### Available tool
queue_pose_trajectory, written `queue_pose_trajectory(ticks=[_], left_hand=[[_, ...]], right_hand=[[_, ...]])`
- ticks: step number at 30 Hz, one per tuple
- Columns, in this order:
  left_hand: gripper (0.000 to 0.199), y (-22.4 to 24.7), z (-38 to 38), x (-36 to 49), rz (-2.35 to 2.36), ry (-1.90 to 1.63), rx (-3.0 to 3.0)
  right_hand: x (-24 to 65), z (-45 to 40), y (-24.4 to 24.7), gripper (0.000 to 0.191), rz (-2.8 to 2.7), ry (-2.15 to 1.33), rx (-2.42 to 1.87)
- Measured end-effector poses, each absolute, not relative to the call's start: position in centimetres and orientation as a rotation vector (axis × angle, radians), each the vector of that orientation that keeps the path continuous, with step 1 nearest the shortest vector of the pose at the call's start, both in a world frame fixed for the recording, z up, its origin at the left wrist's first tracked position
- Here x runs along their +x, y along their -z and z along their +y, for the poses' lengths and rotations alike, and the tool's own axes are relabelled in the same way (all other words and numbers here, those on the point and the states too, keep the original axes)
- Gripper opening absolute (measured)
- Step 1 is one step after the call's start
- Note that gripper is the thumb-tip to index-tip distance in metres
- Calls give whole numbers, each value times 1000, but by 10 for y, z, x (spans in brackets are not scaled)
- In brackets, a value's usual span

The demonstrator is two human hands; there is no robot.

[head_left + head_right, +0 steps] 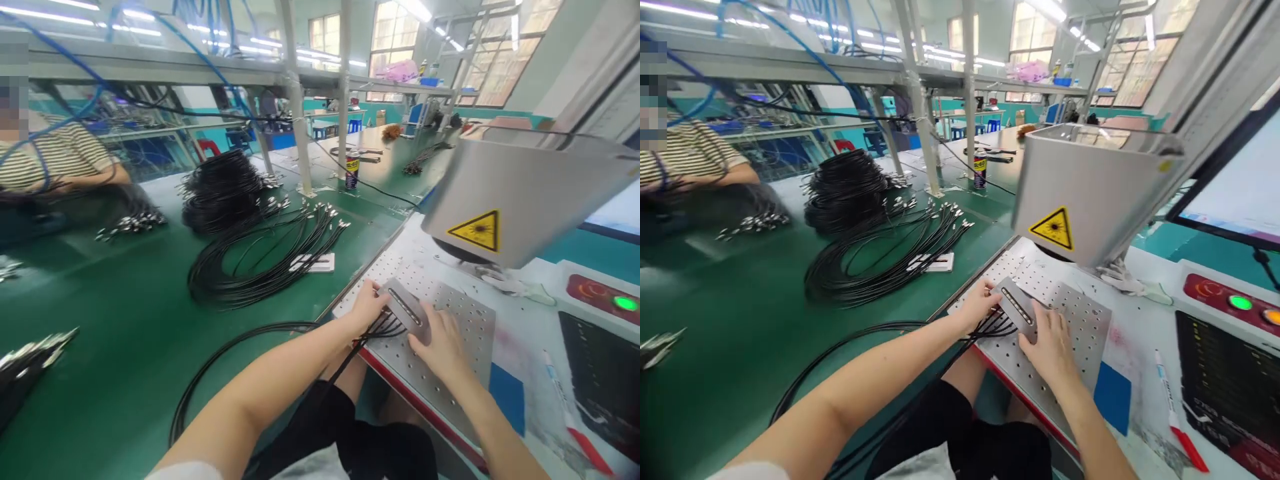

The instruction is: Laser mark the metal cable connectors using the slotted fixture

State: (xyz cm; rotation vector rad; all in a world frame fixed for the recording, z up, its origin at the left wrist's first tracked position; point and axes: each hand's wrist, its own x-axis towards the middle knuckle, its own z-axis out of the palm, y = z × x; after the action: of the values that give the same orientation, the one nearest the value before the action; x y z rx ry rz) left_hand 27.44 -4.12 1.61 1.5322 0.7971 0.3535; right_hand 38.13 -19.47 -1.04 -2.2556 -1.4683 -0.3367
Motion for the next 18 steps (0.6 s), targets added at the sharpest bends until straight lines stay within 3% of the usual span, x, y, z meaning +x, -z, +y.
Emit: queue_pose_trajectory(ticks=[4, 9, 13, 18], left_hand=[[19, -64, -14, 204, 506, -323, 1453], [24, -108, 2, 95, 305, -562, 2462], [28, -78, 1, 49, 169, -611, 3048], [25, -20, -7, 34, 292, -639, 3112]], right_hand=[[319, -174, -2, 67, -1442, 399, -2027], [260, -132, -23, 68, -1633, 178, -1702], [237, -107, -31, 53, -1753, 51, -1545], [222, -98, -19, 17, -2031, 147, -1491]])
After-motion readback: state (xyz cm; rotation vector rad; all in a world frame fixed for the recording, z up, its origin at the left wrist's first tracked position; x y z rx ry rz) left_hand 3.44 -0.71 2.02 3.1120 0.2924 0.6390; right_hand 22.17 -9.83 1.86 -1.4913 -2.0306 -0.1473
